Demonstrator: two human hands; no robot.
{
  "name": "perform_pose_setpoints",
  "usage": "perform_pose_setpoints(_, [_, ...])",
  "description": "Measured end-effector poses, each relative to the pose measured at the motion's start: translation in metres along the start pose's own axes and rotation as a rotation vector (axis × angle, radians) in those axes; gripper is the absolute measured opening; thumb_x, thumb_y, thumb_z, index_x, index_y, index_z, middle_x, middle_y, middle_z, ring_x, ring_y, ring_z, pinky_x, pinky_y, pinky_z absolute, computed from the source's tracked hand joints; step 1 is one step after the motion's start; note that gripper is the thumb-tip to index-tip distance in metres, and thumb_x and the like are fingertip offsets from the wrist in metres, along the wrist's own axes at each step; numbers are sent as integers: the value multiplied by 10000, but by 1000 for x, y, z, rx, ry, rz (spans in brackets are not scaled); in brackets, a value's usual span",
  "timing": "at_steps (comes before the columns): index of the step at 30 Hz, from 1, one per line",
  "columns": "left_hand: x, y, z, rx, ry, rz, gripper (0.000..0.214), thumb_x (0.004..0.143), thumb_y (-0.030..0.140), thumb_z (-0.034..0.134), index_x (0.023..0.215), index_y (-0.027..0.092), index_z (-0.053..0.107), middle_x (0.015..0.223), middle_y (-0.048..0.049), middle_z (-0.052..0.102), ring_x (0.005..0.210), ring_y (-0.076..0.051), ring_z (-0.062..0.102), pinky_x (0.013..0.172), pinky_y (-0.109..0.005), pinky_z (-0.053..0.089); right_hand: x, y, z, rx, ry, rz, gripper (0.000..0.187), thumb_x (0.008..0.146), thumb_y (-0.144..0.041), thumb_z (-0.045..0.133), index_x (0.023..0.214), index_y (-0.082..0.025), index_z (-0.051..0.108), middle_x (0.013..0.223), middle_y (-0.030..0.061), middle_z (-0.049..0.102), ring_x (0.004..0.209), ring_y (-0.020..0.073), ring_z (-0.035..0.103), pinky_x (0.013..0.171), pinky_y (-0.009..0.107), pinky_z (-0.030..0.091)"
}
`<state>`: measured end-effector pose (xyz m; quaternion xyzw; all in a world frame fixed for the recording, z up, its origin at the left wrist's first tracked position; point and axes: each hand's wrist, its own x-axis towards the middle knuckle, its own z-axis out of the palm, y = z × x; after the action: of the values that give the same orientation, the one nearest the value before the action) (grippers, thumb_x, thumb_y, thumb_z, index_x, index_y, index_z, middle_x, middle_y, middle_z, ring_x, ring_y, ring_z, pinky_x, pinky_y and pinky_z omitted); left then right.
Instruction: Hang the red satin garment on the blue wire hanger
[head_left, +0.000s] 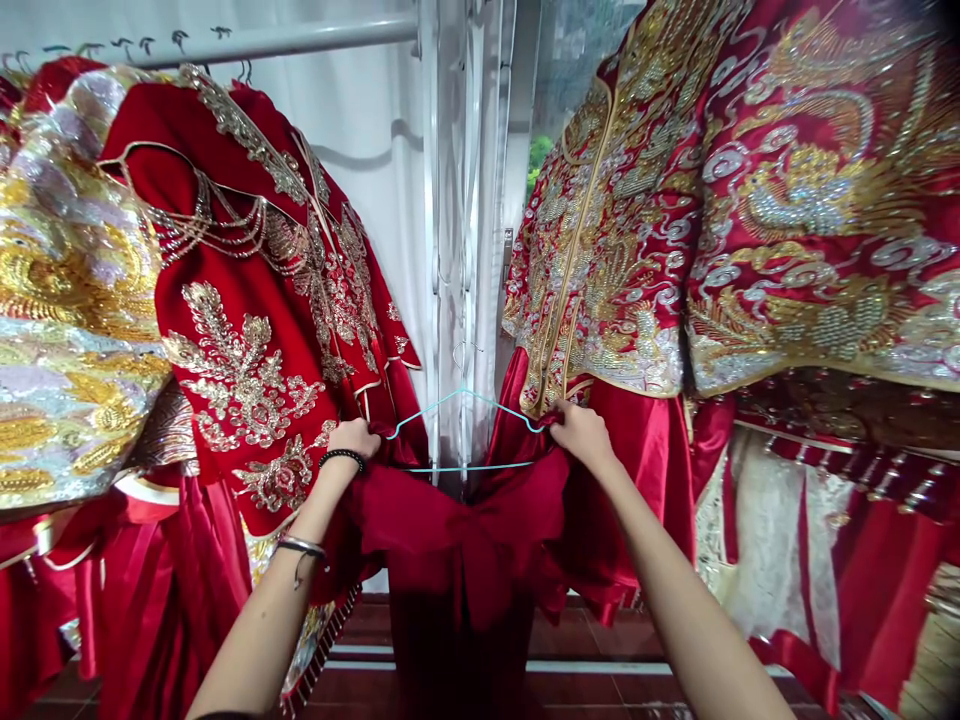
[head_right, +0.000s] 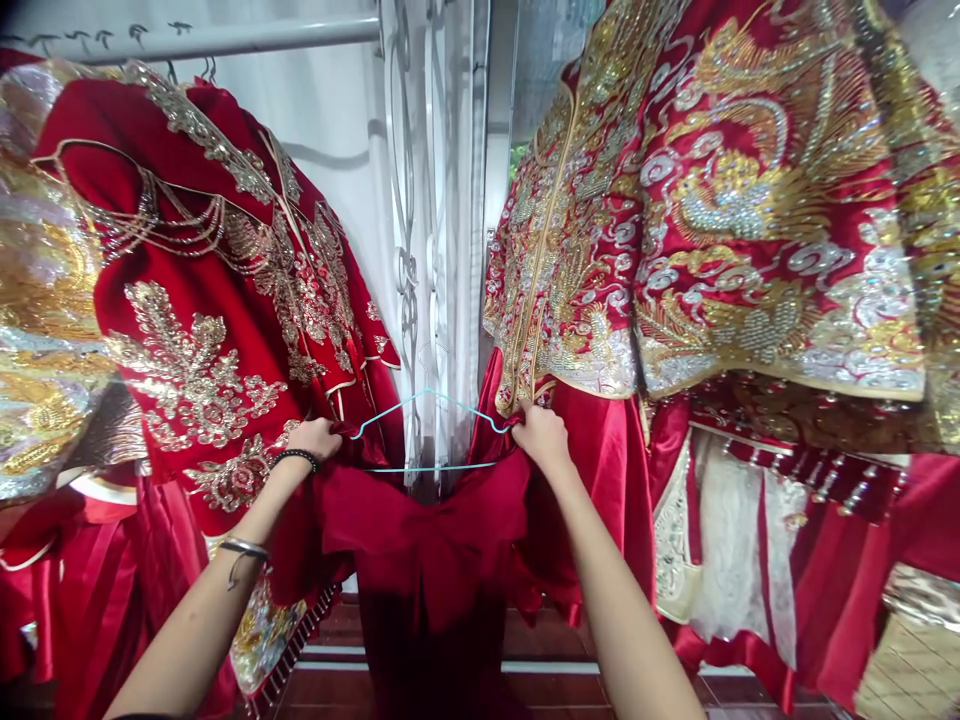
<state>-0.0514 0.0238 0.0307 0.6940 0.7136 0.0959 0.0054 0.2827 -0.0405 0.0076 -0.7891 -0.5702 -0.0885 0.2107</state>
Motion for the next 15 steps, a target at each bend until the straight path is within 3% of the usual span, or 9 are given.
perform_pose_setpoints(5, [14,-19,-10,-52,-122,11,249,667,226,481,802,127,665,755,-106,675,711,-207,638,572,-226,453,18,25,3,208,-48,62,325,654,-208,465,938,-212,622,802,55,661,810,222,608,658,267,422])
perform_pose_setpoints(9, [17,-28,-9,-76,-160,17,232,671,192,473,805,136,654,688,-60,662,566,-149,607,486,-197,425,24,32,5,294,-102,118,366,631,-190,460,943,-224,650,805,33,663,766,176,608,612,223,429])
perform_pose_setpoints(12, [17,-26,-10,-46,-133,33,241,666,195,486,835,138,648,773,-84,667,663,-177,628,543,-209,451,27,28,6,276,-146,100,387,617,-164,458,941,-215,663,821,36,671,762,171,613,599,214,432])
perform_pose_setpoints(15, [8,-19,-10,20,-16,78,354,677,208,494,1011,154,599,944,-132,646,875,-247,613,700,-275,470,24,18,9,237,-158,30,352,607,-150,493,898,-221,677,851,34,676,820,188,613,668,232,437])
